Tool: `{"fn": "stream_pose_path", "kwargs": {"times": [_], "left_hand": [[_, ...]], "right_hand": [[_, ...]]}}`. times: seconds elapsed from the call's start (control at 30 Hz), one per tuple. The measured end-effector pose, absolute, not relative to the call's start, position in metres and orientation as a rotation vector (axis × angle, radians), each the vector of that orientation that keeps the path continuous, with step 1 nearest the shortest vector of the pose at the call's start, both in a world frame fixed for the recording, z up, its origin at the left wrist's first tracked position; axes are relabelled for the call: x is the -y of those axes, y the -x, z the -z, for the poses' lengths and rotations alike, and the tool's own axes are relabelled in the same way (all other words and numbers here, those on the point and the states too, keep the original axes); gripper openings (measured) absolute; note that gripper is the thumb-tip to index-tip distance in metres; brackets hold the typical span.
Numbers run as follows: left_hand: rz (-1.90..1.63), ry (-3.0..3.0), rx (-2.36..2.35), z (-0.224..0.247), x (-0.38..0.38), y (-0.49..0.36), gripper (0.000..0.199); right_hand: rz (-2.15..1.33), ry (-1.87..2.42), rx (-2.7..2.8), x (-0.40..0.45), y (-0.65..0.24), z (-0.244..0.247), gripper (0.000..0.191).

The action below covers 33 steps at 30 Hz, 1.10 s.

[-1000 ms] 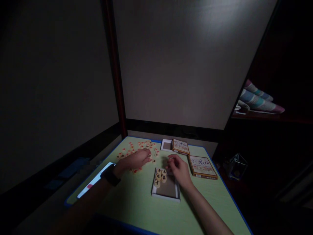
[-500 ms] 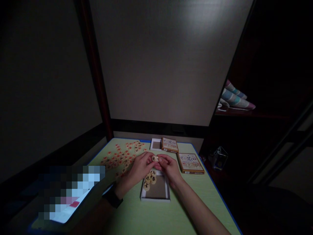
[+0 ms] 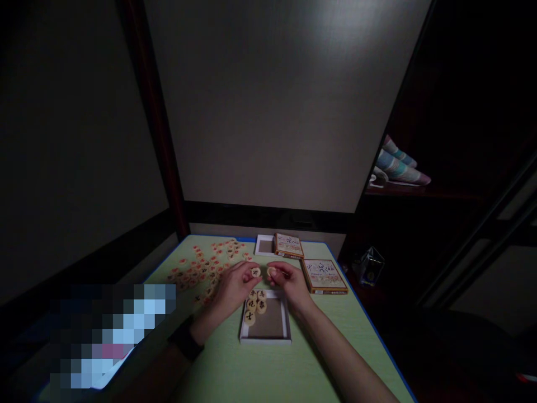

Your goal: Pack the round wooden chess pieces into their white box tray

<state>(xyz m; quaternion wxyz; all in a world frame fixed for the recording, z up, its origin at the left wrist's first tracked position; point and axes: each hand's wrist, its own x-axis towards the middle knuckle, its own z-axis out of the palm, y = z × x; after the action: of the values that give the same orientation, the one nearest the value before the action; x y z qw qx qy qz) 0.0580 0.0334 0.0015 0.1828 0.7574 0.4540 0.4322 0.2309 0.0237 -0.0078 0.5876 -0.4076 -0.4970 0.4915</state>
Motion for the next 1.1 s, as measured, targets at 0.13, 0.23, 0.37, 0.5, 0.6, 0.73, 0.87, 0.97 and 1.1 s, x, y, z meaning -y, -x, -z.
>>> {"fn": "stream_pose_path", "kwargs": {"times": [0.13, 0.23, 0.37, 0.5, 0.6, 0.73, 0.87, 0.97, 1.1], "left_hand": [[-1.270, -2.198, -1.237, 0.001, -0.032, -0.060, 0.022], [-1.300, -2.222, -1.199, 0.001, -0.031, -0.061, 0.020], [-1.302, -2.287, -1.124, 0.004, -0.028, -0.060, 0.018], [-1.260, -2.382, -1.092, 0.008, -0.025, -0.059, 0.022], [-1.207, -2.453, -1.087, 0.010, -0.023, -0.057, 0.033], [-1.213, -2.551, -1.058, 0.011, -0.025, -0.057, 0.031], [-1.235, -2.631, -1.099, 0.011, -0.025, -0.057, 0.016], [-1.145, -2.722, -1.197, 0.008, -0.021, -0.056, 0.017], [-0.928, -2.953, -1.260, -0.002, -0.012, -0.053, 0.019]], "right_hand": [[-1.097, 0.952, 1.184, -0.022, -0.231, 0.004, 0.049], [-1.043, 0.981, 1.254, -0.023, -0.233, 0.001, 0.046], [-0.965, 1.017, 1.390, -0.023, -0.234, 0.000, 0.044], [-0.931, 1.031, 1.398, -0.022, -0.233, 0.002, 0.044], [-0.945, 1.054, 1.435, -0.021, -0.232, 0.003, 0.040], [-0.932, 1.067, 1.473, -0.021, -0.230, 0.003, 0.041], [-0.859, 1.113, 1.425, -0.017, -0.225, 0.003, 0.041], [-0.690, 1.176, 1.509, -0.008, -0.219, 0.002, 0.032], [-0.416, 1.295, 1.625, 0.005, -0.211, 0.000, 0.021]]}}
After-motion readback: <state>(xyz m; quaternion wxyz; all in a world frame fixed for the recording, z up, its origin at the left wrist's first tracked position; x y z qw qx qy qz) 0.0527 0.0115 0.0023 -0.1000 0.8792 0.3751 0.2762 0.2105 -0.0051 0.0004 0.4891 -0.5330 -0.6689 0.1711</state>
